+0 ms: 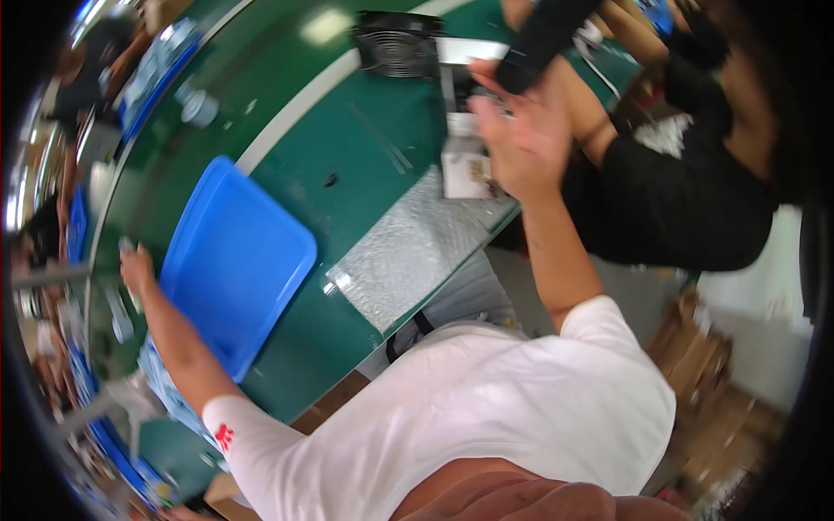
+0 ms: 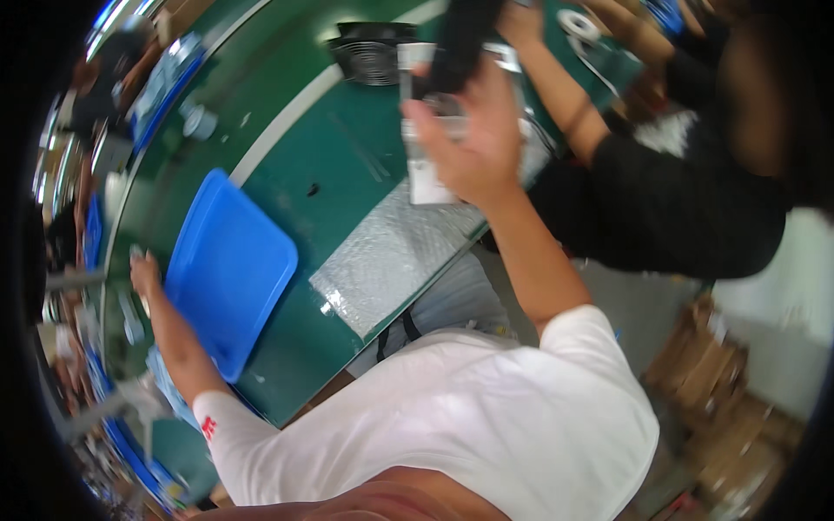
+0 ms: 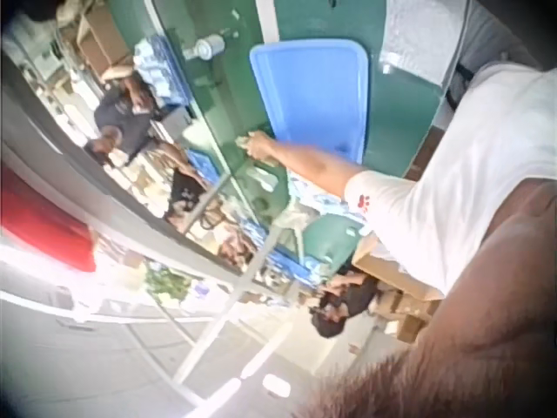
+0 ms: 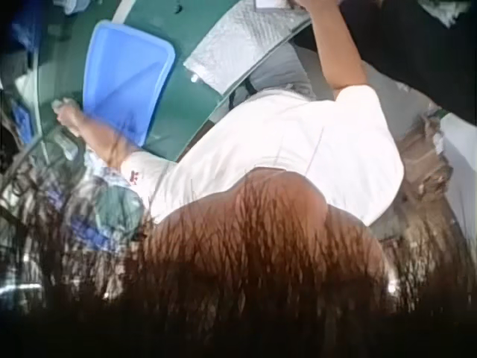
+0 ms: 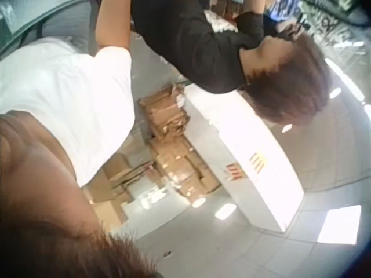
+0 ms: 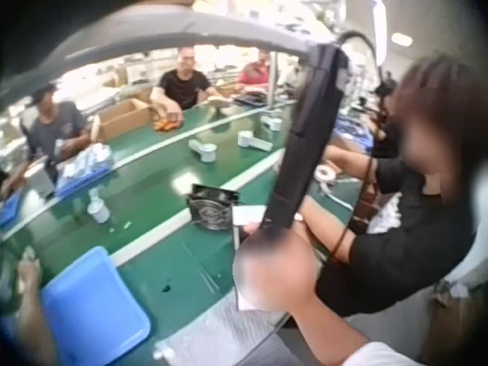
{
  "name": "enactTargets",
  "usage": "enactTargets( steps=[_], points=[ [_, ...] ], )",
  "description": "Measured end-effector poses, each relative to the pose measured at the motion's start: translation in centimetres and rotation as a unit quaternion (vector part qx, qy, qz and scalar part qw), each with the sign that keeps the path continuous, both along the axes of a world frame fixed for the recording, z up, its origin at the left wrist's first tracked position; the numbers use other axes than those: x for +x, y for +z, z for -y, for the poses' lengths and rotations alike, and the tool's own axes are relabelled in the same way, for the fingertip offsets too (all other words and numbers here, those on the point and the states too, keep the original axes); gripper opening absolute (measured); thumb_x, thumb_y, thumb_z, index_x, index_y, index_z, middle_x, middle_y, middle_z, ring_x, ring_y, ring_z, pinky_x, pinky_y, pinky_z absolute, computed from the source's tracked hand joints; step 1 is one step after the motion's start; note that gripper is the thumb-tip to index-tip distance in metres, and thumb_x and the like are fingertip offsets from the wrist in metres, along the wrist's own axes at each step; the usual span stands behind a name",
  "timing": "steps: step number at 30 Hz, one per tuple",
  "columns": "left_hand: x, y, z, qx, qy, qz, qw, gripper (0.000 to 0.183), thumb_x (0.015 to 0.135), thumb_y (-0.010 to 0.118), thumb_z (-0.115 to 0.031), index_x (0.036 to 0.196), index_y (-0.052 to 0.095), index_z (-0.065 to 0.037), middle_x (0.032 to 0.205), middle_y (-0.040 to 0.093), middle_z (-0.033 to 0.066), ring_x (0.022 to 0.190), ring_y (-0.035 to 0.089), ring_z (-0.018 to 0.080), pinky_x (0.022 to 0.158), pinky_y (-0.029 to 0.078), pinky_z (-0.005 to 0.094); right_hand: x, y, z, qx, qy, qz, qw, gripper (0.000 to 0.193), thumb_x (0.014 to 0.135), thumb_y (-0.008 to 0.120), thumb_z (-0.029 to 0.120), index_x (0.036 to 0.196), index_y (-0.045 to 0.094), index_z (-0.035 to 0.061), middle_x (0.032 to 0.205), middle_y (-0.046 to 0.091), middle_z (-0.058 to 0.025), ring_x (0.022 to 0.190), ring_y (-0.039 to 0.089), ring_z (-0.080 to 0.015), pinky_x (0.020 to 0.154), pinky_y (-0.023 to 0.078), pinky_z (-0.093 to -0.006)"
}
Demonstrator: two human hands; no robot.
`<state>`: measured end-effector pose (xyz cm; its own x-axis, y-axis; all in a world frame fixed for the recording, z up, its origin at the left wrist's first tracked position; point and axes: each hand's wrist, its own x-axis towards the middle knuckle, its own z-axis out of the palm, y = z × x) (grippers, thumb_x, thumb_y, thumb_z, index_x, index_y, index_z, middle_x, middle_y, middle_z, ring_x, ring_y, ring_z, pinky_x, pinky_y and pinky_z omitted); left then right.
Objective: The person uses a handheld power tool to drive screws into light blue plastic components at a workbench. They repeatedly pick up parts from a blue tray, secure them with the tool, and place the finished items onto the table.
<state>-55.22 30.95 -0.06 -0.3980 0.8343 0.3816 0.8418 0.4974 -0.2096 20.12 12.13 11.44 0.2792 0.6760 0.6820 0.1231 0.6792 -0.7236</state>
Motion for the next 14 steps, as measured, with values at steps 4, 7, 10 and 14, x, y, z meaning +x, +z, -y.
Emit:
enactTargets(
  steps=[4,7,10,14],
  points=[
    [1.2,1.2,-1.0,0.148,0.041,0.178,0.972,0.044,0.095,0.062,-0.048,0.111,0.059,-0.006,0.113,0.072,0.0212,0.106,0.069,0.0430,0.093,0.052,0.0519,0.5,0.2,0.2,0.008,-0.049,0.000,0.999,0.074,0.083,0.078,0.003,0.147,0.041,-0.0055,0.126,0.062,-0.0122,0.114,0.063,-0.0189,0.107,0.048,-0.0352],
    [5.9,2.7,-0.9,0.211,-0.042,0.244,0.945,0.042,0.096,0.062,-0.045,0.111,0.058,-0.005,0.108,0.071,0.0220,0.103,0.068,0.0430,0.092,0.052,0.0480,1.1,-0.1,0.6,0.002,-0.079,0.003,0.997,0.082,0.080,0.081,0.006,0.150,0.038,-0.0042,0.133,0.057,-0.0156,0.122,0.060,-0.0232,0.110,0.046,-0.0377],
    [8.9,5.3,0.7,0.310,-0.232,0.324,0.863,0.041,0.099,0.062,-0.044,0.112,0.058,-0.005,0.105,0.069,0.0165,0.100,0.068,0.0387,0.092,0.051,0.0489,0.7,-0.2,1.7,0.016,-0.169,0.027,0.985,0.089,0.077,0.083,0.009,0.152,0.036,-0.0033,0.143,0.048,-0.0203,0.134,0.051,-0.0317,0.112,0.043,-0.0420],
    [19.3,7.1,7.6,0.303,-0.345,0.457,0.762,0.041,0.097,0.068,-0.044,0.115,0.058,-0.008,0.117,0.066,0.0158,0.107,0.066,0.0336,0.100,0.049,0.0491,0.1,-0.5,5.8,0.066,-0.289,0.109,0.949,0.091,0.076,0.083,0.011,0.153,0.036,-0.0009,0.144,0.047,-0.0210,0.134,0.050,-0.0367,0.114,0.041,-0.0473]
  ],
)
